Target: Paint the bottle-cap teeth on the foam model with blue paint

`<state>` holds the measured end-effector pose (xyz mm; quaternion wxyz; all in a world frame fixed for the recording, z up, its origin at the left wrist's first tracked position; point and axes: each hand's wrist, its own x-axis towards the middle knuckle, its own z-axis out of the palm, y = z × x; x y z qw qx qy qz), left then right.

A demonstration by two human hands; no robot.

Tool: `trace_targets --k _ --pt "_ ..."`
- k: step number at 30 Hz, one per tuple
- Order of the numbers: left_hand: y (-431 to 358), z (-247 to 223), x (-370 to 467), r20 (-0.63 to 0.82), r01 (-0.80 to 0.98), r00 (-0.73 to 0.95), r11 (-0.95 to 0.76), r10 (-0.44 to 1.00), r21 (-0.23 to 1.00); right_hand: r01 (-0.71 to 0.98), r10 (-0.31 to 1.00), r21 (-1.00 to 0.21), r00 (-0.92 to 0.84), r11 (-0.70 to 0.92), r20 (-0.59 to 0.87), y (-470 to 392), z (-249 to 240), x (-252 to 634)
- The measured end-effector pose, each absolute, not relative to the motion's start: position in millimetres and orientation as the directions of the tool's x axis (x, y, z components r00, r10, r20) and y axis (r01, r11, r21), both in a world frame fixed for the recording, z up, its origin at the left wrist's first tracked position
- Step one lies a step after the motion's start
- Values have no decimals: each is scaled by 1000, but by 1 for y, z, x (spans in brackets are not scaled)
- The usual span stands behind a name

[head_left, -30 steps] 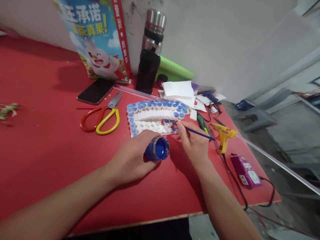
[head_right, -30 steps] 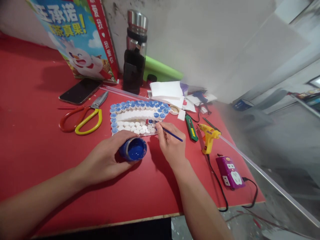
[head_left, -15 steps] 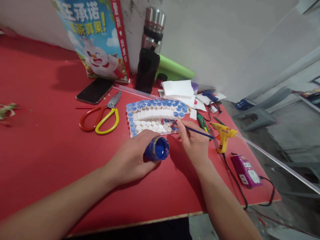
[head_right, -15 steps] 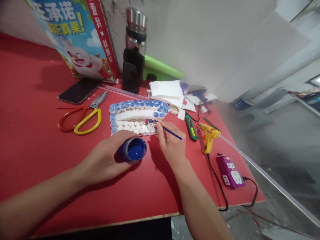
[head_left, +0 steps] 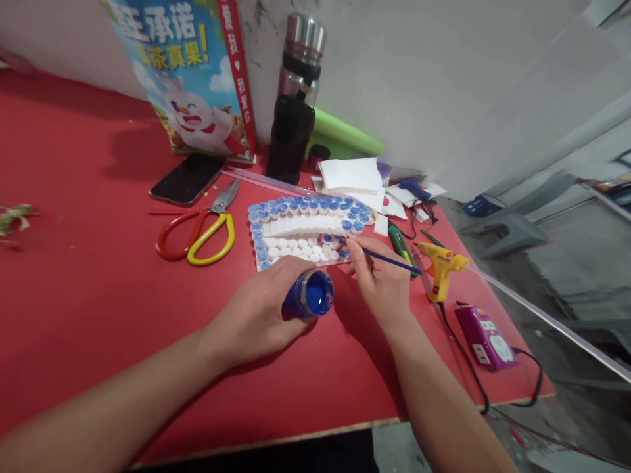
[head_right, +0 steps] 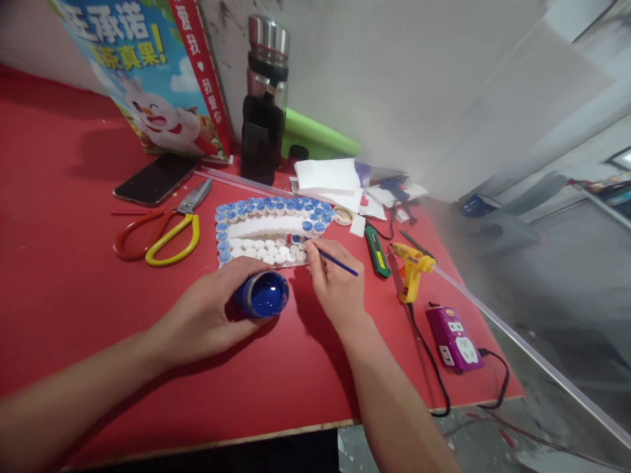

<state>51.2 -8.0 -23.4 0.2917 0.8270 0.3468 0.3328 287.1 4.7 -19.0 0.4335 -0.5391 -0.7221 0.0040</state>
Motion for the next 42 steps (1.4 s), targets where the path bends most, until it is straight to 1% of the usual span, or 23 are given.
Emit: trace_targets --k 6,11,29,36,42 --pt "-7 -23 52 341 381 540 -585 769 716 736 770 -508 -28 447 638 6 -21 287" --pt "-8 -23 53 347 376 541 -590 766 715 741 764 -491 -45 458 644 7 -23 286" --pt "-8 -22 52 341 371 540 -582 769 723 709 798 -558 -11 431 603 6 -23 286" --pt "-7 -21 52 342 371 549 -589 763 718 718 808 -563 0 410 589 5 -20 284" --pt "-7 -22 51 326 374 551 -576 768 727 710 774 -539 -13 453 633 4 -21 283"
